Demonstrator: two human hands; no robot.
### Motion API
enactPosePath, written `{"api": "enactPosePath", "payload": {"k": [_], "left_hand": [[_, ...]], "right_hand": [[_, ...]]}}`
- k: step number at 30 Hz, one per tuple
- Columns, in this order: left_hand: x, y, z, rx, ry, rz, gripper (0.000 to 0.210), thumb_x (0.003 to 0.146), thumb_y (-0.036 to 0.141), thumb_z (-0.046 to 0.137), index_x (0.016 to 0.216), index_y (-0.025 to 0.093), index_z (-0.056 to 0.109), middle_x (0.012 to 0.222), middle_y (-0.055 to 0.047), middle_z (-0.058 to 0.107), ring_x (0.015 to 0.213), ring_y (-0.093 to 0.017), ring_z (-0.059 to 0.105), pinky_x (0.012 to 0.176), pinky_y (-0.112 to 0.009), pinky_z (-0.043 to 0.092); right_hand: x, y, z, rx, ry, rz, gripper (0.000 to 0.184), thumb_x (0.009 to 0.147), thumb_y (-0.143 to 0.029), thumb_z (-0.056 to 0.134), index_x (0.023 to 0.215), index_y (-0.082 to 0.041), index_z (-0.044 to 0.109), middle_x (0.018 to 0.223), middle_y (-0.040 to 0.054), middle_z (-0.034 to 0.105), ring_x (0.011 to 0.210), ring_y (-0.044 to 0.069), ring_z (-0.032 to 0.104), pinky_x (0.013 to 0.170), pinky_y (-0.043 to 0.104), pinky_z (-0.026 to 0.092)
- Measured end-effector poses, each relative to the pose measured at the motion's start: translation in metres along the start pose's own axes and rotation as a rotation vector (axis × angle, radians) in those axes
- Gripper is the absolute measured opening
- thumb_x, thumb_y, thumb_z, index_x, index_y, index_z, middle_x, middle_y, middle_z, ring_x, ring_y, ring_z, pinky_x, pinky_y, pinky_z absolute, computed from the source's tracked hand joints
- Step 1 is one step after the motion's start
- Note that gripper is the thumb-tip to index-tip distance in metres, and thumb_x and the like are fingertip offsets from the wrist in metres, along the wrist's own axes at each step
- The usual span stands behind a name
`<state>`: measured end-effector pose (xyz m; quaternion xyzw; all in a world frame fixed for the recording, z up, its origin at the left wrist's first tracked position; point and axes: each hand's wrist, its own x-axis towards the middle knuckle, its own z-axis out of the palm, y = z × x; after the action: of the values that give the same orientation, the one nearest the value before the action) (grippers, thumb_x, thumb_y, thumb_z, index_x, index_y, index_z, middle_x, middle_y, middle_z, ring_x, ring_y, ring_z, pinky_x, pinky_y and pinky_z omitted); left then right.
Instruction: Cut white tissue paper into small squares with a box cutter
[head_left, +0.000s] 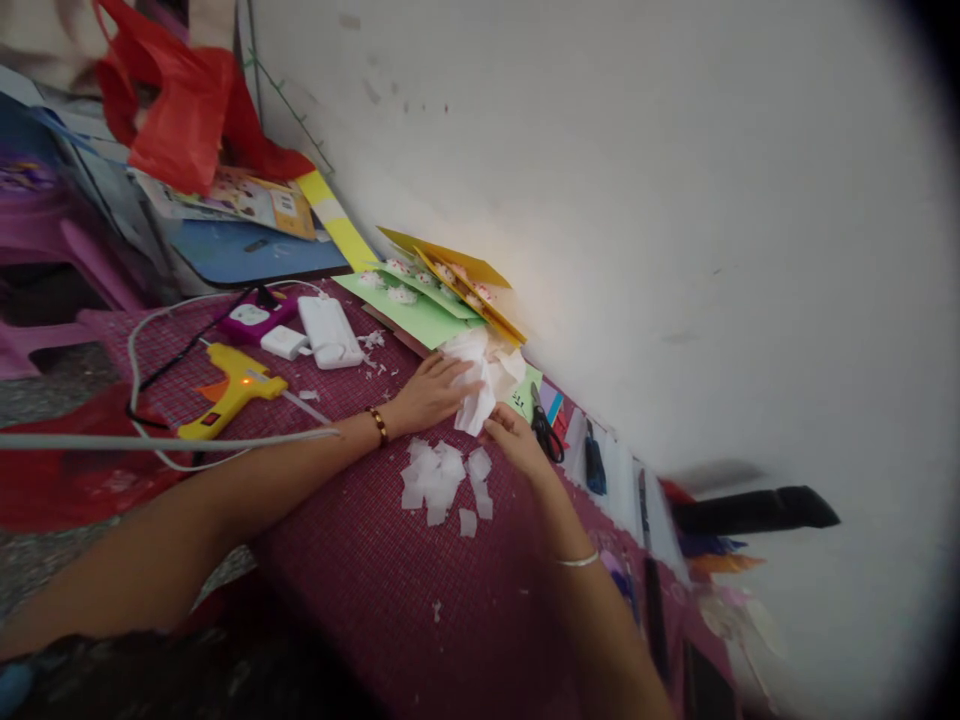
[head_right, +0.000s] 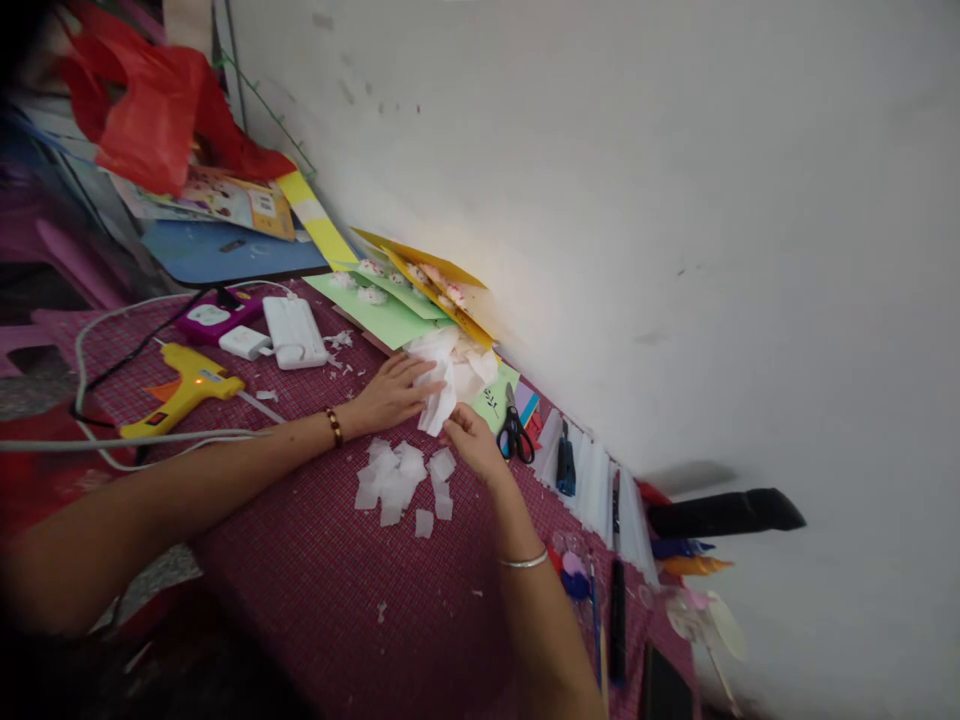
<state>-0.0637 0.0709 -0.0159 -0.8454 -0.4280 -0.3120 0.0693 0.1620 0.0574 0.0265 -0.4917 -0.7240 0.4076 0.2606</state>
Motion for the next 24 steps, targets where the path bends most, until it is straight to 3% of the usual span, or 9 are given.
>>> {"api": "enactPosePath", "payload": {"k": [3,5,7,9,11,15,17,20,24], "left_hand": [[-0.001,0.004,0.002,0.013,-0.019,0.190,0.028,0.099,0.020,0.055,0.120,0.027,0.072,0.155,-0.008,0.052,0.147,-0.026,0.043,0.126,-0.051,0.022],[-0.001,0.003,0.007,0.016,-0.052,0.205,0.018,0.097,0.018,0.058,0.098,0.023,0.076,0.151,-0.008,0.056,0.145,-0.027,0.045,0.125,-0.052,0.024],[-0.001,0.002,0.011,0.024,-0.090,0.167,0.017,0.095,0.017,0.061,0.088,0.021,0.075,0.146,-0.008,0.061,0.141,-0.028,0.048,0.123,-0.053,0.027],[0.000,-0.001,0.015,0.035,-0.115,0.131,0.017,0.094,0.017,0.061,0.087,0.021,0.075,0.139,-0.009,0.066,0.136,-0.028,0.053,0.120,-0.054,0.031],[0.001,-0.002,0.017,0.041,-0.121,0.119,0.017,0.095,0.018,0.059,0.088,0.021,0.075,0.135,-0.009,0.068,0.131,-0.028,0.056,0.117,-0.054,0.033],[0.000,-0.004,0.020,0.049,-0.123,0.112,0.021,0.099,0.023,0.055,0.092,0.021,0.074,0.131,-0.008,0.069,0.127,-0.026,0.057,0.115,-0.051,0.034],[-0.001,-0.003,0.021,0.048,-0.127,0.106,0.021,0.100,0.025,0.054,0.094,0.021,0.074,0.130,-0.007,0.070,0.126,-0.025,0.057,0.115,-0.049,0.033],[-0.001,-0.002,0.021,0.039,-0.131,0.089,0.021,0.101,0.027,0.054,0.098,0.022,0.074,0.130,-0.006,0.070,0.127,-0.025,0.056,0.117,-0.049,0.030],[0.000,-0.001,0.018,0.001,-0.141,0.092,0.027,0.100,0.036,0.058,0.119,0.022,0.069,0.139,-0.007,0.065,0.132,-0.026,0.053,0.118,-0.049,0.028]], "right_hand": [[0.011,-0.003,-0.011,-0.154,0.060,-0.026,0.023,0.075,-0.038,0.058,0.088,-0.022,0.068,0.079,0.0021,0.072,0.074,0.020,0.067,0.074,0.035,0.056],[0.022,-0.004,-0.022,-0.276,0.226,-0.030,0.029,0.082,-0.036,0.050,0.098,-0.020,0.068,0.089,0.0069,0.072,0.084,0.023,0.067,0.084,0.041,0.055],[0.038,-0.006,-0.030,-0.398,0.397,-0.038,0.037,0.086,-0.033,0.045,0.113,-0.017,0.065,0.112,0.0141,0.070,0.106,0.028,0.063,0.100,0.047,0.048],[0.055,-0.010,-0.032,-0.508,0.468,-0.051,0.042,0.085,-0.029,0.051,0.123,-0.015,0.062,0.131,0.0192,0.063,0.125,0.031,0.055,0.110,0.048,0.041],[0.073,-0.012,-0.028,-0.598,0.468,-0.050,0.046,0.081,-0.027,0.059,0.125,-0.014,0.063,0.137,0.0216,0.060,0.131,0.034,0.051,0.112,0.048,0.038],[0.101,-0.014,-0.019,-0.701,0.472,-0.006,0.039,0.083,-0.024,0.063,0.120,-0.012,0.069,0.130,0.0247,0.065,0.127,0.038,0.055,0.108,0.052,0.040],[0.108,-0.011,-0.022,-0.711,0.498,0.022,0.032,0.091,-0.022,0.054,0.115,-0.011,0.071,0.122,0.0246,0.069,0.121,0.037,0.060,0.105,0.053,0.043],[0.109,-0.004,-0.033,-0.683,0.545,0.054,0.036,0.099,-0.020,0.040,0.112,-0.011,0.072,0.108,0.0215,0.073,0.109,0.034,0.066,0.098,0.051,0.049],[0.099,0.009,-0.044,-0.623,0.562,0.005,0.030,0.102,-0.033,0.054,0.124,-0.017,0.065,0.123,0.0132,0.068,0.108,0.026,0.067,0.092,0.047,0.057]]}}
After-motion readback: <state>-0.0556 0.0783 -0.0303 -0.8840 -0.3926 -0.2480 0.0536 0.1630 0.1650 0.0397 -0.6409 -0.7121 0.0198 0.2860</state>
